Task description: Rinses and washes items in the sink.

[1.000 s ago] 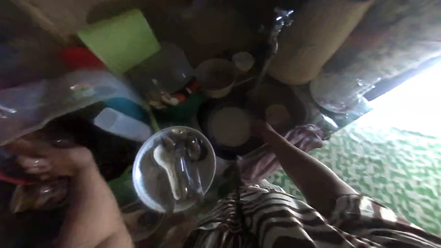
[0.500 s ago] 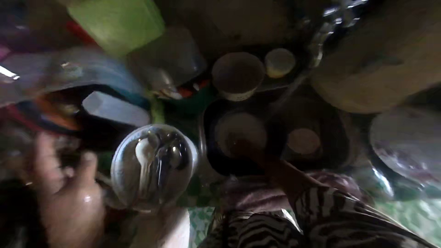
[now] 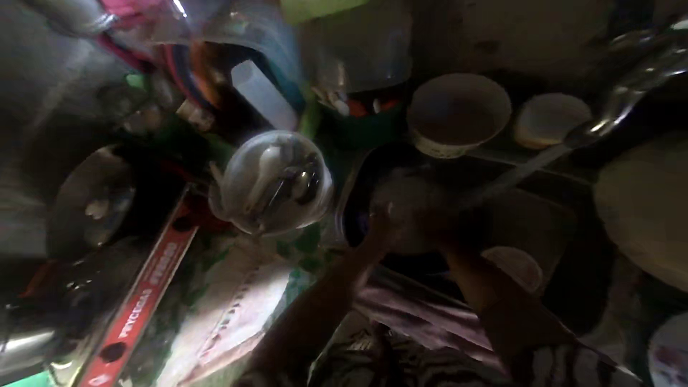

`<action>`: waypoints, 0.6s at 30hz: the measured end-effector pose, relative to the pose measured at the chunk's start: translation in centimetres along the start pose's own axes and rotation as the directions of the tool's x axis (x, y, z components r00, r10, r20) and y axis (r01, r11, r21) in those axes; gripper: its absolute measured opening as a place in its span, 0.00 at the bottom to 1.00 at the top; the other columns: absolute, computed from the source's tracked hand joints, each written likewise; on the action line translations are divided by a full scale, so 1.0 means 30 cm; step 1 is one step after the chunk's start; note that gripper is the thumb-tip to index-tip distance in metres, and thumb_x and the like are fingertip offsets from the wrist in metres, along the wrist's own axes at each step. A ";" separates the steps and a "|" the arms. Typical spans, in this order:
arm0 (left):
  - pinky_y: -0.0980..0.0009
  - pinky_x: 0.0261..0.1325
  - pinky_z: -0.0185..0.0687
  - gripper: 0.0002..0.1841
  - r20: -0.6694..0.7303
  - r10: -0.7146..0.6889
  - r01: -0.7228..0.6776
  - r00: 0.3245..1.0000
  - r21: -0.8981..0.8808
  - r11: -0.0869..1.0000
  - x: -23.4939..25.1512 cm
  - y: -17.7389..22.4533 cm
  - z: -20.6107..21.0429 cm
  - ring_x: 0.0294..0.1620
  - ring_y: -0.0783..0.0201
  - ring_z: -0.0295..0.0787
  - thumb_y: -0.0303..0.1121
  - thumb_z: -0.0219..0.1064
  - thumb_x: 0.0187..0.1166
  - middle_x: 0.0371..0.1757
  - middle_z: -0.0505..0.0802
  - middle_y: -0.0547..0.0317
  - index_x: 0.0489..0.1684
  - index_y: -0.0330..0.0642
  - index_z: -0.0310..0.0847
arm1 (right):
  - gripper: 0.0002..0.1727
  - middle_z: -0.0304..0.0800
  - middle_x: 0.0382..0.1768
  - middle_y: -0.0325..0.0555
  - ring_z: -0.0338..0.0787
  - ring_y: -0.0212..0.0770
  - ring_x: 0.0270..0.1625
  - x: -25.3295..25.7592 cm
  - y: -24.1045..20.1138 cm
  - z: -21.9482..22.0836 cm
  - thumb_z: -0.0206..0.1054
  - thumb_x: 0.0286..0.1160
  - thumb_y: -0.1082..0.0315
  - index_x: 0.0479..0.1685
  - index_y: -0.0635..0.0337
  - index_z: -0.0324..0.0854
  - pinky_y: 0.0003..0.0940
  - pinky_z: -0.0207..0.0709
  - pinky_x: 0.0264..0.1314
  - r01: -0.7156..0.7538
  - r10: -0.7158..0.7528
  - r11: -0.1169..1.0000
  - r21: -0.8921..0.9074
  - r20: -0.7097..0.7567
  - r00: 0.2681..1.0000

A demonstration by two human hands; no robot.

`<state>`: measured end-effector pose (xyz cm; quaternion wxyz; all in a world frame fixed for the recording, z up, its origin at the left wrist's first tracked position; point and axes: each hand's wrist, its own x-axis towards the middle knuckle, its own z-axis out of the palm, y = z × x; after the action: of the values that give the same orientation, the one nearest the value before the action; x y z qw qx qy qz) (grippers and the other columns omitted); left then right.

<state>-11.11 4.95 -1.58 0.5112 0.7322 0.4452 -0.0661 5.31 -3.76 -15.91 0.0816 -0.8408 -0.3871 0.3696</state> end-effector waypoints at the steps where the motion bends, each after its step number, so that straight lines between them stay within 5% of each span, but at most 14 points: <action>1: 0.52 0.90 0.59 0.38 0.019 -0.029 0.029 0.999 -0.008 1.000 0.028 -0.010 0.027 0.92 0.40 0.56 0.40 0.65 0.87 0.91 0.57 0.29 0.91 0.31 0.53 | 0.30 0.70 0.82 0.68 0.69 0.64 0.85 -0.012 0.011 0.002 0.54 0.92 0.57 0.84 0.68 0.67 0.61 0.60 0.87 -0.018 0.020 0.999 0.027 -0.066 0.998; 6: 0.51 0.90 0.57 0.34 -0.037 0.194 -0.188 0.980 0.139 0.972 -0.044 0.083 -0.035 0.92 0.40 0.56 0.39 0.64 0.87 0.92 0.61 0.34 0.91 0.37 0.59 | 0.33 0.63 0.84 0.75 0.64 0.70 0.87 -0.035 0.015 -0.037 0.56 0.91 0.61 0.86 0.76 0.59 0.63 0.57 0.87 -0.214 0.215 0.977 0.016 -0.050 0.975; 8: 0.50 0.89 0.59 0.32 -0.224 0.369 -0.314 0.902 0.246 0.917 -0.136 0.079 -0.155 0.91 0.44 0.60 0.37 0.65 0.86 0.91 0.65 0.40 0.90 0.40 0.63 | 0.34 0.63 0.84 0.76 0.64 0.70 0.87 -0.026 0.001 -0.041 0.60 0.88 0.63 0.86 0.77 0.58 0.62 0.57 0.88 -0.250 0.250 0.967 0.040 -0.007 0.968; 10: 0.47 0.87 0.63 0.35 -0.411 0.472 -0.292 0.780 0.428 0.855 -0.223 0.035 -0.329 0.89 0.43 0.64 0.36 0.71 0.80 0.88 0.69 0.39 0.89 0.40 0.63 | 0.40 0.63 0.83 0.77 0.64 0.71 0.86 -0.028 -0.020 -0.053 0.66 0.84 0.58 0.88 0.75 0.56 0.63 0.58 0.87 -0.275 0.276 0.958 0.080 -0.012 0.961; 12: 0.41 0.88 0.57 0.47 -0.479 0.363 -0.033 0.799 0.568 0.822 -0.289 -0.037 -0.527 0.90 0.39 0.59 0.49 0.76 0.75 0.90 0.66 0.37 0.93 0.42 0.55 | 0.46 0.62 0.84 0.76 0.63 0.70 0.87 -0.054 -0.053 -0.066 0.71 0.80 0.55 0.90 0.73 0.51 0.63 0.58 0.88 -0.297 0.313 0.934 0.199 -0.055 0.948; 14: 0.34 0.92 0.36 0.60 -0.455 0.170 0.179 0.874 0.628 0.757 -0.294 -0.109 -0.694 0.93 0.33 0.48 0.61 0.78 0.67 0.91 0.61 0.32 0.95 0.39 0.46 | 0.48 0.61 0.85 0.75 0.64 0.69 0.87 -0.092 -0.088 -0.064 0.74 0.77 0.58 0.92 0.69 0.50 0.62 0.59 0.87 -0.278 0.343 0.887 0.369 -0.121 0.932; 15: 0.31 0.91 0.33 0.63 -0.422 0.100 0.223 0.901 0.649 0.728 -0.278 -0.132 -0.745 0.93 0.32 0.47 0.63 0.79 0.64 0.91 0.61 0.31 0.95 0.37 0.43 | 0.48 0.61 0.85 0.75 0.64 0.69 0.87 -0.116 -0.107 -0.060 0.74 0.77 0.59 0.92 0.68 0.50 0.61 0.60 0.87 -0.269 0.358 0.862 0.429 -0.141 0.923; 18: 0.29 0.85 0.50 0.66 -0.337 0.008 0.236 0.941 0.676 0.698 -0.208 -0.158 -0.775 0.86 0.29 0.62 0.57 0.82 0.61 0.84 0.70 0.27 0.97 0.42 0.35 | 0.44 0.62 0.85 0.73 0.65 0.67 0.86 -0.175 -0.137 -0.030 0.74 0.78 0.59 0.90 0.66 0.55 0.59 0.63 0.86 -0.265 0.410 0.785 0.559 -0.149 0.900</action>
<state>-26.56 20.48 9.49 0.1084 0.8430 0.5062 -0.1460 1.24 -4.55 -10.61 0.2908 -0.8829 -0.0987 0.3552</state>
